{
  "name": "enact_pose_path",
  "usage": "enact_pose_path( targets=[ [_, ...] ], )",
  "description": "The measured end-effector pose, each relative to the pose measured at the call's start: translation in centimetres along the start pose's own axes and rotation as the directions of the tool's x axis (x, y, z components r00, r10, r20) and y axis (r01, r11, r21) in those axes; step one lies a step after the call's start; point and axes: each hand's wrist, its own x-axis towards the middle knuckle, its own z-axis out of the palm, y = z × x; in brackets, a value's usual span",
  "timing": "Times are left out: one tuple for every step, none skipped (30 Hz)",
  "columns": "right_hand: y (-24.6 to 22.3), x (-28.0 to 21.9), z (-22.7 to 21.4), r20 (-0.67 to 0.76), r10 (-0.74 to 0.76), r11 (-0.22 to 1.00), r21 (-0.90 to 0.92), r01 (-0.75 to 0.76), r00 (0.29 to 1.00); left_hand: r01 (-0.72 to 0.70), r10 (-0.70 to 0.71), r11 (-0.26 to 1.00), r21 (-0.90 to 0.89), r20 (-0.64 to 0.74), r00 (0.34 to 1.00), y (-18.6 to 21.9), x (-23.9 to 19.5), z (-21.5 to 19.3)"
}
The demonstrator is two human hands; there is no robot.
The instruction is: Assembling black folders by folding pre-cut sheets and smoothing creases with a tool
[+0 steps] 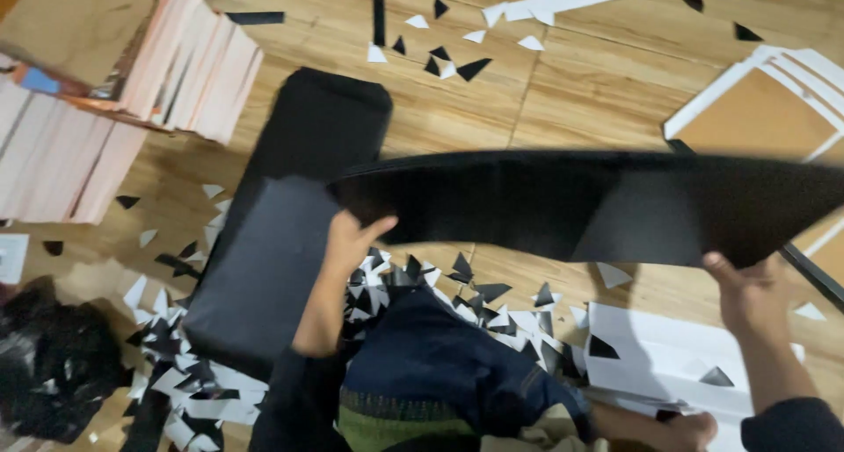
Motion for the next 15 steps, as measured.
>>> enact_pose_path(
  targets=[
    [-2.7, 1.3, 0.7, 0.009, -0.007, 1.0, 0.004, 0.007, 1.0, 0.004, -0.004, 1.0, 0.003, -0.011, 1.0, 0.0, -1.7, -1.9],
    [-5.0, 2.3, 1.5, 0.062, -0.072, 0.979, 0.195, 0.059, 0.995, 0.063, -0.062, 0.998, -0.001, -0.096, 0.993, -0.1, -3.6, -3.7],
    [-7.4, 3.1, 2.2, 0.102, -0.145, 0.92, 0.381, 0.096, 0.984, 0.12, -0.12, 0.993, -0.01, -0.18, 0.976, -0.1, -5.6, -5.4],
    [-9.8, 4.2, 3.8, 0.118, -0.149, 0.918, 0.385, 0.093, 0.982, 0.132, -0.131, 0.991, -0.007, -0.192, 0.973, -0.2, -7.2, -6.7],
    [-12.3, 5.1, 5.5, 0.184, -0.137, 0.838, 0.546, 0.014, 0.973, 0.147, -0.246, 0.939, -0.312, -0.309, 0.919, -0.3, -8.8, -8.0],
    [-14.8, 6.0, 7.3, 0.251, -0.135, 0.724, 0.685, -0.078, 0.959, 0.096, -0.377, 0.808, -0.582, -0.385, 0.842, -0.3, -10.3, -9.5],
    [-17.3, 6.7, 9.3, 0.264, -0.141, 0.719, 0.69, -0.085, 0.954, 0.096, -0.381, 0.812, -0.575, -0.399, 0.834, 0.0, -12.2, -10.9],
    [-19.8, 7.5, 11.1, 0.241, -0.141, 0.689, 0.72, -0.079, 0.96, 0.013, -0.428, 0.747, -0.664, -0.466, 0.774, 0.4, -13.4, -12.2],
    [-22.4, 8.4, 12.7, 0.217, -0.141, 0.658, 0.749, -0.073, 0.966, -0.083, -0.479, 0.674, -0.734, -0.52, 0.707, 0.8, -14.5, -13.5],
    [-25.1, 8.4, 14.0, 0.215, -0.139, 0.655, 0.752, -0.073, 0.967, -0.083, -0.476, 0.677, -0.731, -0.521, 0.709, 0.9, -15.6, -14.2],
    [-27.8, 8.4, 15.2, 0.243, -0.259, 0.625, 0.78, -0.029, 0.935, -0.096, -0.494, 0.685, -0.722, -0.557, 0.668, 0.9, -16.6, -15.0],
    [-30.6, 8.4, 16.6, 0.263, -0.378, 0.588, 0.809, 0.011, 0.888, -0.11, -0.509, 0.693, -0.712, -0.592, 0.624, 0.8, -17.7, -15.7],
    [-31.3, 7.7, 17.3, 0.26, -0.379, 0.584, 0.812, 0.011, 0.888, -0.111, -0.505, 0.697, -0.709, -0.595, 0.625, 0.1, -18.1, -15.8],
    [-32.1, 7.0, 18.0, 0.304, -0.472, 0.576, 0.817, 0.028, 0.828, -0.096, -0.546, 0.659, -0.746, -0.563, 0.621, -0.7, -18.5, -15.7],
    [-32.9, 6.4, 18.7, 0.344, -0.558, 0.567, 0.823, 0.044, 0.756, -0.081, -0.585, 0.619, -0.781, -0.528, 0.616, -1.5, -19.0, -15.6]
  ],
)
